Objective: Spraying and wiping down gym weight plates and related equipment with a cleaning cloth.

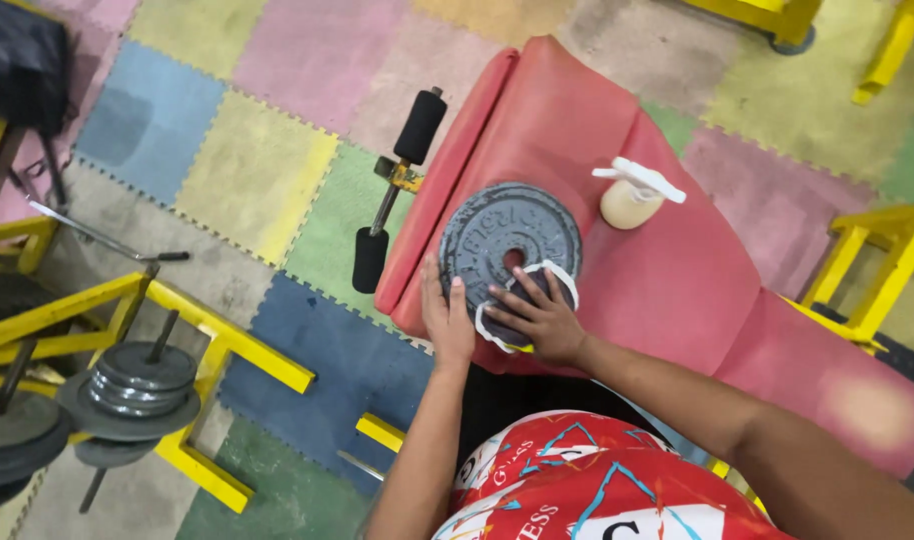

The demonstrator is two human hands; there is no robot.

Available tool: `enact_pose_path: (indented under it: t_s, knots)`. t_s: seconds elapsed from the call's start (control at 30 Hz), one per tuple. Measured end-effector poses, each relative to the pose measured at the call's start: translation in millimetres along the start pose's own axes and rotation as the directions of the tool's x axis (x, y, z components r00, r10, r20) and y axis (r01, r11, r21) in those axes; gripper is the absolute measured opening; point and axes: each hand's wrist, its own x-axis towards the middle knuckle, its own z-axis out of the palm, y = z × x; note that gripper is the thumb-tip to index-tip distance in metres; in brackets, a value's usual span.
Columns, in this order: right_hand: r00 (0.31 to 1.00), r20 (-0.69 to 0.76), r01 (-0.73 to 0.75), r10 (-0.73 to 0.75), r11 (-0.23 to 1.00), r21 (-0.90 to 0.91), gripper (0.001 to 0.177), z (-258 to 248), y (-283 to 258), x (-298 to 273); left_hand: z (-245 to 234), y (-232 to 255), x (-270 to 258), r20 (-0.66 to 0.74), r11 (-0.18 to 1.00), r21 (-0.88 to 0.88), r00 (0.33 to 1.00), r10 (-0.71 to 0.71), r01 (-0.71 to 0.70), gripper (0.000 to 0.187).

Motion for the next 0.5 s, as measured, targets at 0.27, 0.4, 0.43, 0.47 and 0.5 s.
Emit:
enact_pose_path:
  t_s: [0.27,0.4,0.43,0.47,0.5]
  knots:
    - [0.997,-0.076,0.048,-0.030,0.968,0.247,0.066,-6.1,24.0,113.7,-0.1,7.5,2.4,-0.121,0.991,-0.126,0.991,-0.060,0.045,0.051]
    - [0.995,-0.086,0.055,-0.055,0.998,-0.006,0.064,0.6,52.9,148.9,1.2,13.8,6.0,-0.142,0.997,-0.070,0.989,-0.032,0.022,0.051]
    - [0.991,-0.132,0.015,-0.018,1.000,-0.023,0.063,-1.2,59.0,156.1,2.5,15.8,5.8,-0.140,0.995,-0.093,0.989,-0.050,0.037,0.052]
    - [0.984,-0.178,-0.025,0.018,0.999,-0.038,0.062,-2.7,65.5,163.1,4.1,17.7,5.8,-0.137,0.992,-0.115,0.988,-0.068,0.053,0.053]
    - [0.984,-0.178,-0.029,0.022,0.999,-0.039,0.062,-11.4,65.0,167.3,4.4,18.9,7.9,-0.133,0.992,-0.116,0.989,-0.068,0.052,0.053]
